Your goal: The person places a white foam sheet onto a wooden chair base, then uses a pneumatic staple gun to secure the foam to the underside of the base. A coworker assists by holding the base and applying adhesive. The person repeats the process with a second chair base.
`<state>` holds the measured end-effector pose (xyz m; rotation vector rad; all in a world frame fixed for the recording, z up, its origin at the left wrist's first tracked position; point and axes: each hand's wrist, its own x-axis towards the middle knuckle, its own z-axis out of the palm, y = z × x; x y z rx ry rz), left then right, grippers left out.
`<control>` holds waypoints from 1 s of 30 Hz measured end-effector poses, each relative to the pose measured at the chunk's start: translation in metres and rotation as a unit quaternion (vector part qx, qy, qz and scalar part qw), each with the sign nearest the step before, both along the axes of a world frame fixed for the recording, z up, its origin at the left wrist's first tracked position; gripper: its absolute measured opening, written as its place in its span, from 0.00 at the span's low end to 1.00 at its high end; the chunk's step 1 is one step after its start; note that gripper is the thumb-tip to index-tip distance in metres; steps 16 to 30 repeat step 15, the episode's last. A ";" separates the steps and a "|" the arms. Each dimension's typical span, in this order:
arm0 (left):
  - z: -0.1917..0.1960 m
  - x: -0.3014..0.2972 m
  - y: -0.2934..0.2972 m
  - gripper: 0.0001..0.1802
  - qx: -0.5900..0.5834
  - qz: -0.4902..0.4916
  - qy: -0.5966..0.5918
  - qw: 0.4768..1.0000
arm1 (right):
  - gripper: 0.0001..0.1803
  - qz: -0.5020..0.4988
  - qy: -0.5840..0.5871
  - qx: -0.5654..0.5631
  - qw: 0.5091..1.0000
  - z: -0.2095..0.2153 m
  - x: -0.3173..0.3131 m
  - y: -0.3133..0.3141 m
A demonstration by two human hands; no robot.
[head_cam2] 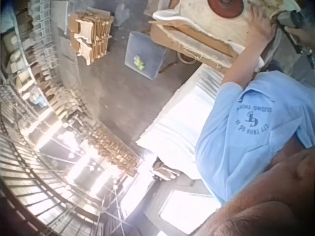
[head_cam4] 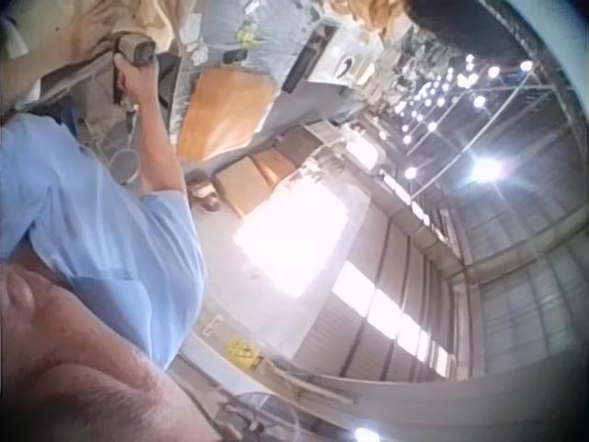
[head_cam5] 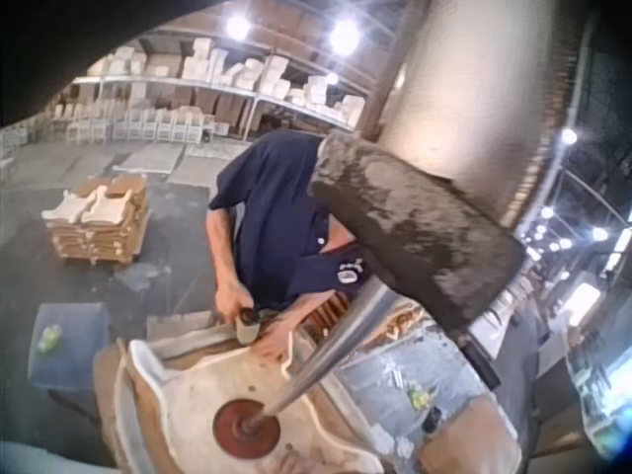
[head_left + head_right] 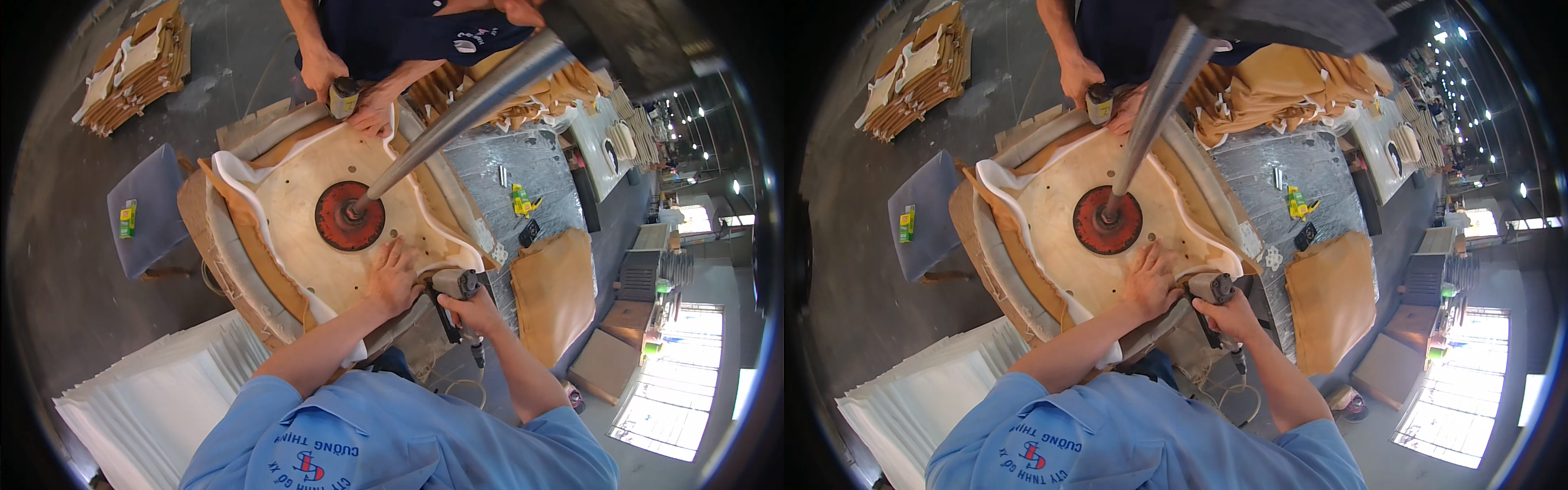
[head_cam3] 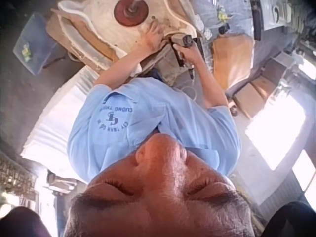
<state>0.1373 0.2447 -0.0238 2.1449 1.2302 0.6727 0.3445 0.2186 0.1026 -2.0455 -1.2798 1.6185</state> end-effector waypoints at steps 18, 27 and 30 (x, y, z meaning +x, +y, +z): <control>-0.009 0.005 0.005 0.16 -0.001 0.048 -0.006 0.999 | 0.20 0.030 -0.092 -0.070 0.993 0.004 -0.032 0.036; -0.009 0.005 0.005 0.16 -0.001 0.048 -0.006 0.999 | 0.20 0.030 -0.092 -0.070 0.993 0.004 -0.032 0.036; -0.009 0.005 0.005 0.16 -0.001 0.048 -0.006 0.999 | 0.20 0.030 -0.092 -0.070 0.993 0.004 -0.032 0.036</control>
